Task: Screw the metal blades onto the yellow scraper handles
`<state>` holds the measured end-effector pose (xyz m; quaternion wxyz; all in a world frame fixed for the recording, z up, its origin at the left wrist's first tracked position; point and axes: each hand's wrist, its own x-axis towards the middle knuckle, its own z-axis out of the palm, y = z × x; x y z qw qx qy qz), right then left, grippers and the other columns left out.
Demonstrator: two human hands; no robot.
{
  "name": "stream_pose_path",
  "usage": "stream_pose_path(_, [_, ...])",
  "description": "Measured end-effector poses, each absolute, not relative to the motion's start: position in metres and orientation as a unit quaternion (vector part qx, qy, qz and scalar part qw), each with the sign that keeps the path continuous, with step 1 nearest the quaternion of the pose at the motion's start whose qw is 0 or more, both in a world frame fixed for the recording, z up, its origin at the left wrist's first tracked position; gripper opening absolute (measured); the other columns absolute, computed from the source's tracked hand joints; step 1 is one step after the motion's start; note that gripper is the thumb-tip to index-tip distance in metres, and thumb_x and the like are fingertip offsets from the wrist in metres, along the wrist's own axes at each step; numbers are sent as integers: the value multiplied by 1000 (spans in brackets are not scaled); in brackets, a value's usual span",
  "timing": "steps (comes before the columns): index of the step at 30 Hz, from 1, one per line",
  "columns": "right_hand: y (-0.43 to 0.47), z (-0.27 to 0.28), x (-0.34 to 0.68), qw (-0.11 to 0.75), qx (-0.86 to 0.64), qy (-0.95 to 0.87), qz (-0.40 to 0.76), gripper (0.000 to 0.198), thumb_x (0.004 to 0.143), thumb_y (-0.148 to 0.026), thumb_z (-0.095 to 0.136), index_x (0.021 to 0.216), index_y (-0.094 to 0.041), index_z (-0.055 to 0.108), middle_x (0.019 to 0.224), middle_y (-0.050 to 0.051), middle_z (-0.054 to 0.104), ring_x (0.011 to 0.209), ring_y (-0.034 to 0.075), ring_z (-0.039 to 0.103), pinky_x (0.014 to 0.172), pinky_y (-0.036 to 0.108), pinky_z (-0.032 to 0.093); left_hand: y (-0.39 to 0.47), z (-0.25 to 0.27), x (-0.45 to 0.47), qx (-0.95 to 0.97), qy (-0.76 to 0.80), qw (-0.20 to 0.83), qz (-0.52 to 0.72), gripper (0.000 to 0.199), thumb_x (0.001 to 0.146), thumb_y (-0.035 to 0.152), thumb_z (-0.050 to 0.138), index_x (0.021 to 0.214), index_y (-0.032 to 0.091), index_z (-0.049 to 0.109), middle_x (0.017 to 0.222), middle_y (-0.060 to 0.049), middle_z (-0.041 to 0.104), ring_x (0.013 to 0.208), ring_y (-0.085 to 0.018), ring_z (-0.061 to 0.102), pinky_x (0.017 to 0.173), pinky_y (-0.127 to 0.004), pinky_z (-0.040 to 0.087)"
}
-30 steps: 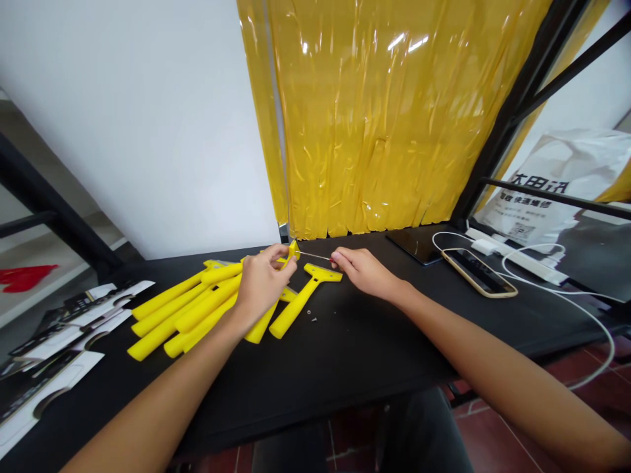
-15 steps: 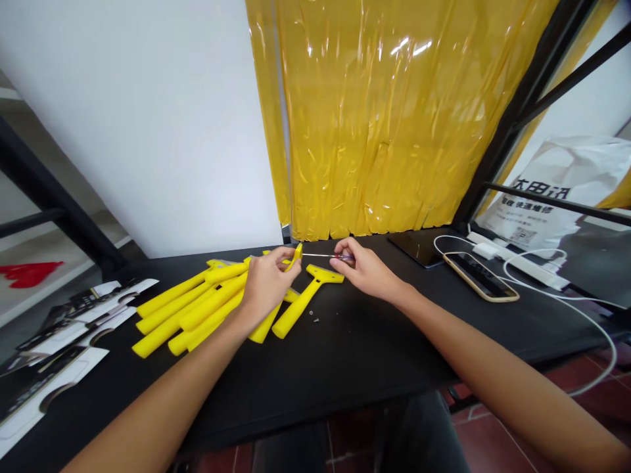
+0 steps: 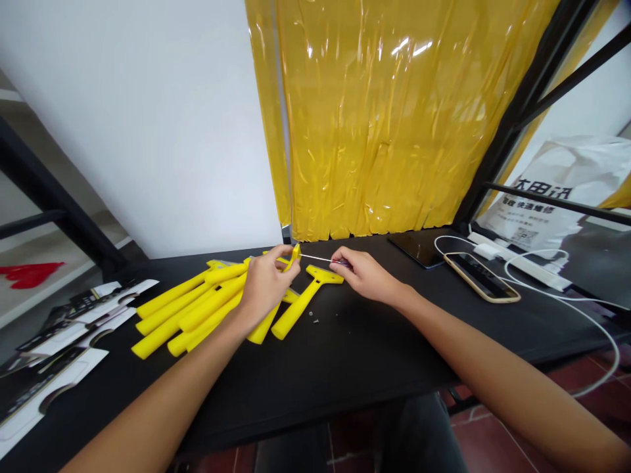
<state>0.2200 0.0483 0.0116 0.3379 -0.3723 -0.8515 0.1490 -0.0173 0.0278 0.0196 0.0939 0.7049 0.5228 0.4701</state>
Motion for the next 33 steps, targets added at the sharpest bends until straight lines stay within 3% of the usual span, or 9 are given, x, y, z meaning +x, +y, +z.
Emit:
stream_pose_path(5, [52,11,223,298,-396,-861,114,30,104,-40,41,94,-22,62,85,3,66,79,17,59,72,28,38,25,21,-15,706,524,93,467,27,84,35,64,106,22,71,95,-5,77,74,-21,74,62,-26,55])
stream_pose_path(9, [50,11,221,310,-378,-857,164,33,103,-41,40,87,-20,61,77,1,62,73,15,56,71,28,38,25,19,-15,717,520,62,461,27,86,35,62,108,22,70,99,-5,77,77,-21,74,66,-27,55])
stream_pose_path(12, [46,12,217,327,-358,-819,308,41,102,-48,42,78,-19,57,64,-3,49,59,12,45,59,25,35,26,19,-17,719,523,23,457,26,87,35,62,108,24,71,91,-4,77,80,-22,75,70,-28,56])
stream_pose_path(17, [45,13,215,295,-323,-621,651,40,96,-54,52,75,-21,48,55,-11,24,43,7,10,37,21,10,23,21,-18,728,506,-26,463,28,89,36,60,111,23,73,91,-4,78,79,-21,74,77,-30,56])
stream_pose_path(22, [48,13,219,242,-256,-520,778,36,97,-46,54,74,-21,45,54,-12,16,44,6,3,33,19,8,21,22,-18,739,492,-51,458,31,92,36,58,116,23,72,90,-5,77,71,-18,71,74,-29,55])
stream_pose_path(28, [47,16,221,269,-261,-607,701,30,100,-47,49,91,-19,57,56,-11,19,44,7,9,35,18,14,30,27,-27,756,503,-33,417,29,86,35,64,113,23,68,84,-3,74,75,-20,72,74,-29,54])
stream_pose_path(31, [44,14,220,298,-244,-703,598,24,102,-44,46,102,-21,54,64,-8,33,49,9,28,43,20,32,36,33,-34,712,512,27,480,24,83,33,68,103,21,66,88,-4,74,82,-21,73,74,-29,56])
stream_pose_path(33, [41,11,216,320,-246,-774,488,16,101,-38,48,101,-22,51,74,-5,44,60,10,40,54,22,40,38,37,-36,666,510,125,530,23,82,33,69,101,20,62,88,-4,73,76,-21,73,65,-27,56])
